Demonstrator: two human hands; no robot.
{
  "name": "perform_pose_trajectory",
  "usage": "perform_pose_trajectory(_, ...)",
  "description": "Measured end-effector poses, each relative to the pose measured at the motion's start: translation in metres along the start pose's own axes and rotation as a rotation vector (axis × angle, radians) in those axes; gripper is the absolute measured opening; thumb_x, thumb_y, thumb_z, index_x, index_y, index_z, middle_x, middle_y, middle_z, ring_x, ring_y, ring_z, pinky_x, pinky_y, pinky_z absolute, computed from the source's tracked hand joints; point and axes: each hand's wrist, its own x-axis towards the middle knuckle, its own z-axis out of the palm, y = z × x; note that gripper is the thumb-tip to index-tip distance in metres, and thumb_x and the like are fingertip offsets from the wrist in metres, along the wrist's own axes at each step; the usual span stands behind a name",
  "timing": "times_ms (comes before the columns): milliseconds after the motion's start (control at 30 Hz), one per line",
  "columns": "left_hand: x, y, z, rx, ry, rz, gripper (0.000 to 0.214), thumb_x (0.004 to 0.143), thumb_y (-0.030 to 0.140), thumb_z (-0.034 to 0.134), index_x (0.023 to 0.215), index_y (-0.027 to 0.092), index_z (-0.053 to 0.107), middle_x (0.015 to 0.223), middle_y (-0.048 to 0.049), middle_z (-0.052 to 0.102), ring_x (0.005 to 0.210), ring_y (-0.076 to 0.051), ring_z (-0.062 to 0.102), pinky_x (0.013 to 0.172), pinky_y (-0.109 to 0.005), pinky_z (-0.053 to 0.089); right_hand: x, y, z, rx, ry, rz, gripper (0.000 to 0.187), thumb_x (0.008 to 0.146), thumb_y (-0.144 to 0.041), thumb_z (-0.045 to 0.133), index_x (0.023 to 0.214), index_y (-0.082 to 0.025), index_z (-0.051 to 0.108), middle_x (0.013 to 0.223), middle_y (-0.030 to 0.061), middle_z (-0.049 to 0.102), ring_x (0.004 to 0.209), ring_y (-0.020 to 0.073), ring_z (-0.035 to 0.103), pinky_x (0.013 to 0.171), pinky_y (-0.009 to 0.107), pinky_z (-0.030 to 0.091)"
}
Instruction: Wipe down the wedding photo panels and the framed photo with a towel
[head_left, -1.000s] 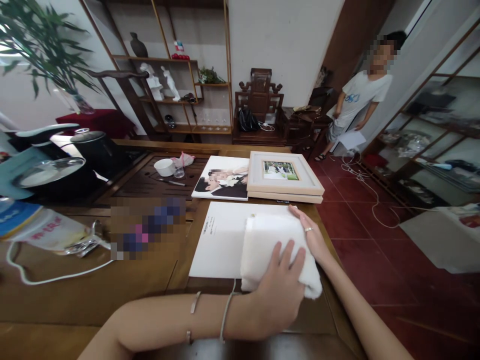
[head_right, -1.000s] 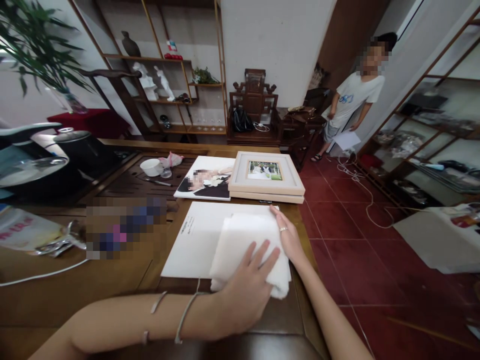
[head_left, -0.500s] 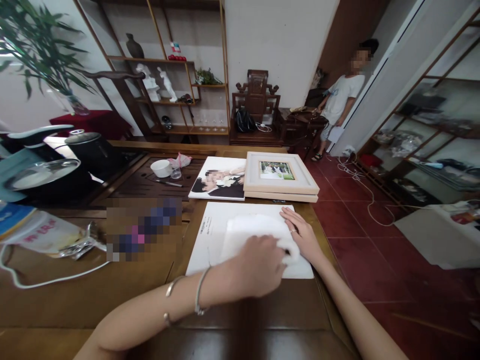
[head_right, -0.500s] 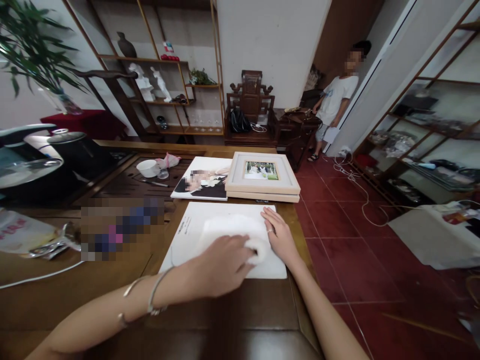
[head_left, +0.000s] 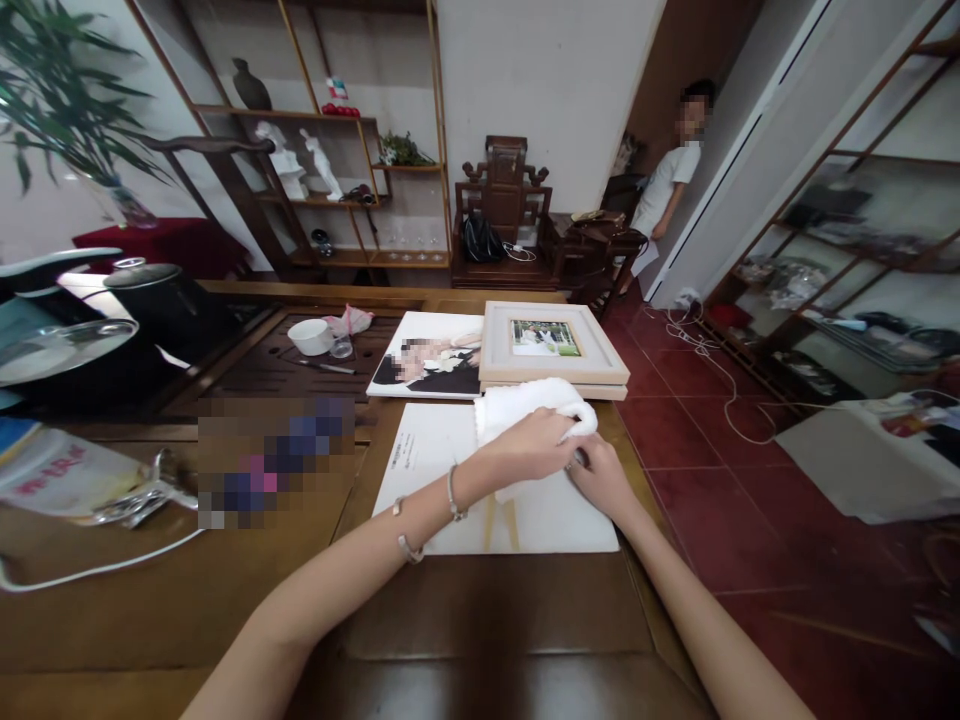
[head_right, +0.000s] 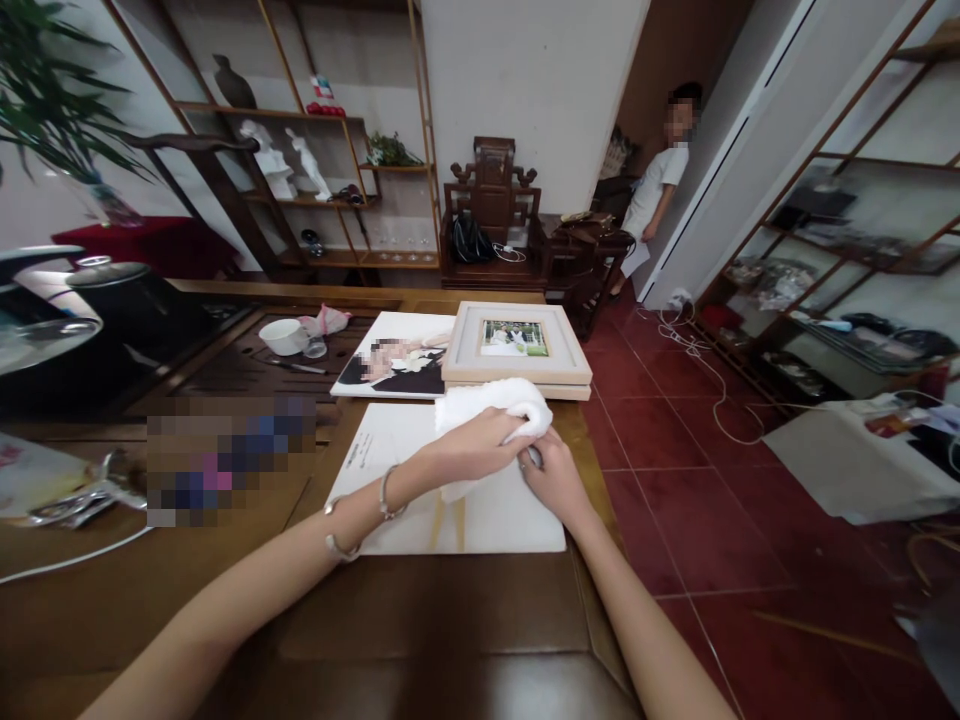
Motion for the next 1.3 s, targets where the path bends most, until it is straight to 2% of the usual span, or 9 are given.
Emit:
perform_pose_trajectory(100, -0.014, 0.002, 0.015, 0.152, 0.039, 0.018, 0.032, 0.093, 0.019, 0.031, 0.089, 0.011, 0.062, 0.09, -0.0133, 0.065, 0.099, -0.027, 0.057, 0.084, -0.039, 0.044, 0.001, -0.001, -0.001, 0.022, -0.01, -0.02, 0.034, 0.072, -0.007, 0.047, 0.098, -0.02, 0.064, 0.111, 0.0084, 0.064, 0.108, 0.0241, 0.056, 0.091, 0.038, 0.045)
perform_pose_trajectory(200, -0.034, 0.006, 0.029, 0.305, 0.134, -0.029, 0.029, 0.092, 0.019, 0.035, 0.1, 0.01, 0.061, 0.113, -0.0184, 0.06, 0.119, -0.029, 0.047, 0.094, -0.043, 0.04, 0.002, -0.003, -0.002, 0.059, -0.046, -0.067, 0.043, 0.071, -0.005, 0.046, 0.106, -0.022, 0.064, 0.121, 0.0063, 0.06, 0.12, 0.0235, 0.049, 0.099, 0.039, 0.04)
perform_pose_trajectory(333, -0.061, 0.014, 0.037, 0.45, 0.15, -0.045, 0.023, 0.088, 0.02, 0.045, 0.1, 0.014, 0.065, 0.129, -0.0185, 0.052, 0.123, -0.029, 0.046, 0.096, -0.045, 0.038, 0.003, -0.001, -0.003, 0.056, -0.07, -0.076, 0.049, 0.073, -0.007, 0.046, 0.117, -0.024, 0.061, 0.128, 0.0049, 0.056, 0.129, 0.0234, 0.039, 0.106, 0.043, 0.033)
perform_pose_trajectory(500, -0.101, 0.059, 0.048, 0.658, 0.152, -0.016, 0.025, 0.085, 0.026, 0.052, 0.094, 0.012, 0.07, 0.122, -0.0202, 0.058, 0.115, -0.037, 0.052, 0.091, -0.052, 0.04, 0.002, 0.0, -0.001, 0.036, -0.065, -0.004, 0.046, 0.078, -0.011, 0.046, 0.121, -0.023, 0.059, 0.132, 0.0066, 0.054, 0.129, 0.0229, 0.04, 0.108, 0.046, 0.032)
perform_pose_trajectory(633, -0.123, 0.092, 0.056, 0.64, 0.217, 0.047, 0.033, 0.085, 0.037, 0.052, 0.088, 0.011, 0.073, 0.111, -0.0187, 0.065, 0.104, -0.034, 0.06, 0.085, -0.045, 0.045, 0.001, 0.0, 0.001, 0.042, -0.036, 0.03, 0.037, 0.084, -0.023, 0.05, 0.12, -0.024, 0.06, 0.131, 0.0068, 0.054, 0.128, 0.0239, 0.042, 0.107, 0.049, 0.033)
perform_pose_trajectory(800, -0.107, 0.069, 0.028, 0.555, 0.328, -0.058, 0.02, 0.083, 0.017, 0.051, 0.087, 0.016, 0.071, 0.127, -0.0108, 0.057, 0.112, -0.025, 0.057, 0.088, -0.034, 0.047, 0.001, 0.0, 0.001, 0.054, -0.043, 0.011, 0.037, 0.085, -0.023, 0.048, 0.121, -0.024, 0.059, 0.131, 0.0061, 0.054, 0.128, 0.0233, 0.042, 0.108, 0.048, 0.033)
perform_pose_trajectory(933, -0.088, 0.035, 0.015, 0.554, 0.407, -0.147, 0.028, 0.084, 0.009, 0.044, 0.097, 0.014, 0.068, 0.133, -0.0099, 0.052, 0.121, -0.025, 0.049, 0.094, -0.037, 0.045, 0.0, 0.0, 0.002, 0.038, -0.026, -0.004, 0.037, 0.085, -0.023, 0.049, 0.121, -0.021, 0.059, 0.131, 0.0079, 0.054, 0.128, 0.0227, 0.042, 0.108, 0.046, 0.033)
perform_pose_trajectory(1133, -0.067, 0.012, 0.043, 0.506, 0.177, -0.059, 0.018, 0.084, 0.017, 0.054, 0.082, 0.012, 0.072, 0.135, -0.016, 0.048, 0.127, -0.031, 0.042, 0.1, -0.041, 0.04, 0.001, -0.001, 0.003, 0.01, -0.016, 0.019, 0.037, 0.085, -0.023, 0.049, 0.121, -0.021, 0.059, 0.13, 0.0069, 0.055, 0.127, 0.0227, 0.043, 0.108, 0.046, 0.033)
perform_pose_trajectory(1300, -0.064, 0.024, 0.044, 0.536, 0.089, -0.117, 0.02, 0.086, 0.017, 0.053, 0.087, 0.011, 0.072, 0.135, -0.0185, 0.047, 0.127, -0.032, 0.041, 0.101, -0.044, 0.04, 0.001, -0.002, 0.002, 0.025, -0.014, 0.017, 0.037, 0.085, -0.023, 0.049, 0.12, -0.024, 0.059, 0.13, 0.0059, 0.055, 0.127, 0.023, 0.044, 0.108, 0.048, 0.033)
